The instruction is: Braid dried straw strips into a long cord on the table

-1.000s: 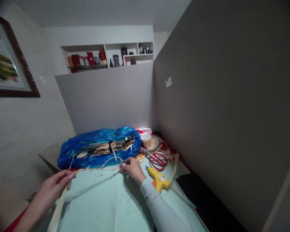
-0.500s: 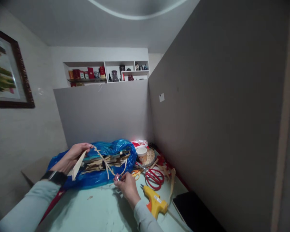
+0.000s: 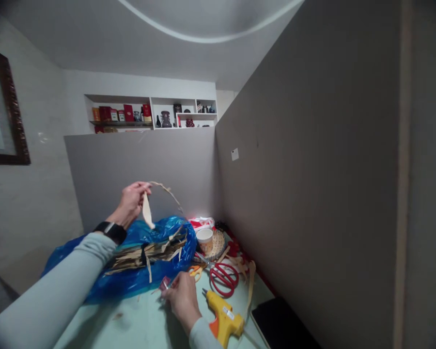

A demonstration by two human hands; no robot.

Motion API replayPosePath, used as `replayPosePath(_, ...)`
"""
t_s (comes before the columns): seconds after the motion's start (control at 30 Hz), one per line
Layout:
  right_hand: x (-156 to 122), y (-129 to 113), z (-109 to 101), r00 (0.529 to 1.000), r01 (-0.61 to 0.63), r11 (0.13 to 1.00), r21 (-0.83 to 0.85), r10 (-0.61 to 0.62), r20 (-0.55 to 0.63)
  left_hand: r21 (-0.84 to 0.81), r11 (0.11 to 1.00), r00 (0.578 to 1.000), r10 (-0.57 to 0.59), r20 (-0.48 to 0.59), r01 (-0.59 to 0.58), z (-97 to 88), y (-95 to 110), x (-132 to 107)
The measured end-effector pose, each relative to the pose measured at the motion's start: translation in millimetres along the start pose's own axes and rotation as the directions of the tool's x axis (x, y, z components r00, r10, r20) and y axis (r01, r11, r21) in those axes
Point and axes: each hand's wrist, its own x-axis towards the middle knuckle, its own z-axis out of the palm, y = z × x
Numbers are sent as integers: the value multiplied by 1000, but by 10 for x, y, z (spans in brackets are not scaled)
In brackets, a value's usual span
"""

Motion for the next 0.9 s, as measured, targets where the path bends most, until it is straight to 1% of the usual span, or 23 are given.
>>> replayPosePath(0.07, -3, -8, -15, 1000, 12, 1000, -14, -12, 12, 89, 994, 989, -70, 129, 59, 45, -292, -298)
replayPosePath(0.13, -5, -10, -36, 999, 25, 999, -24, -25, 33, 190, 974, 958, -168, 233, 124, 52, -678, -670)
replayPosePath(0.17, -4, -9, -49, 998, 34, 999, -30, -32, 46, 225, 965, 943, -194, 271, 134, 36, -863, -851)
replayPosePath(0.23, 0, -9, -76, 996, 53, 998, -43, -50, 72, 281, 949, 920, -233, 315, 144, -22, -1154, -1146)
replayPosePath(0.3, 7, -14, -100, 993, 74, 996, -57, -68, 99, 305, 944, 911, -232, 340, 126, -75, -1324, -1317)
replayPosePath(0.4, 12, -26, -125, 988, 99, 992, -77, -89, 130, 321, 944, 920, -193, 340, 79, -87, -1425, -1385)
replayPosePath(0.6, -2, -35, -154, 983, 129, 982, -140, -108, 146, 379, 925, 939, -136, 317, 6, 0, -1510, -1392)
replayPosePath(0.73, -18, -48, -168, 981, 136, 976, -172, -108, 163, 430, 901, 944, -94, 316, -54, -18, -1510, -1432)
replayPosePath(0.9, -48, -88, -185, 975, 150, 967, -205, -111, 192, 519, 847, 946, -64, 319, -118, -34, -1480, -1470)
